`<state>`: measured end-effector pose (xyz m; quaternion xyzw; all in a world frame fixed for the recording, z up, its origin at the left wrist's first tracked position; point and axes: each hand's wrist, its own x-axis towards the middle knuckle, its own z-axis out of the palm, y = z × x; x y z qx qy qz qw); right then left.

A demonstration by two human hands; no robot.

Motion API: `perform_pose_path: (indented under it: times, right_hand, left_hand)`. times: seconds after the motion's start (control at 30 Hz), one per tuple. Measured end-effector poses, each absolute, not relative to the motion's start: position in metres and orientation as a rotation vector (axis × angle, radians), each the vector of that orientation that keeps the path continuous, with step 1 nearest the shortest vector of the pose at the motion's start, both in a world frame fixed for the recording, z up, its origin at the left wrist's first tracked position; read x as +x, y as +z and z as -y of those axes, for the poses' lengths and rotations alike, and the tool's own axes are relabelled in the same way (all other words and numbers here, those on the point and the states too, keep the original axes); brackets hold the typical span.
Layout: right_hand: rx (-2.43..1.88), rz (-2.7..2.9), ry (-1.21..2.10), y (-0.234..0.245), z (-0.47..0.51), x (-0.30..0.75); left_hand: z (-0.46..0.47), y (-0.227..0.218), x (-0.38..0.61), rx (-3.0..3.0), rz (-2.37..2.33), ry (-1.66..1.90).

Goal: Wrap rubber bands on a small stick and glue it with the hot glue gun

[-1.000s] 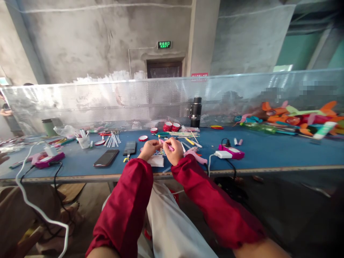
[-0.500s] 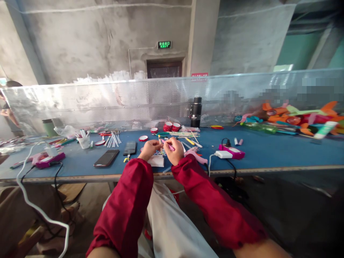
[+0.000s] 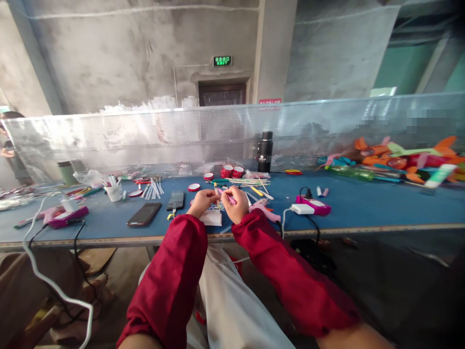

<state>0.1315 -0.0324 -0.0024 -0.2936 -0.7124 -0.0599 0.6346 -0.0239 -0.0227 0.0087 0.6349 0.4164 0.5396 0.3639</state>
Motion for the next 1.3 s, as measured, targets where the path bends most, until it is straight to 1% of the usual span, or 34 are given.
perform_pose_path:
  times: [1.3]
  right_hand:
    - [-0.666, 1.657, -0.13, -0.0058, 0.0286, 0.1315]
  left_hand:
    - [0.0227, 0.0089, -0.0244, 1.647, -1.067, 1.414]
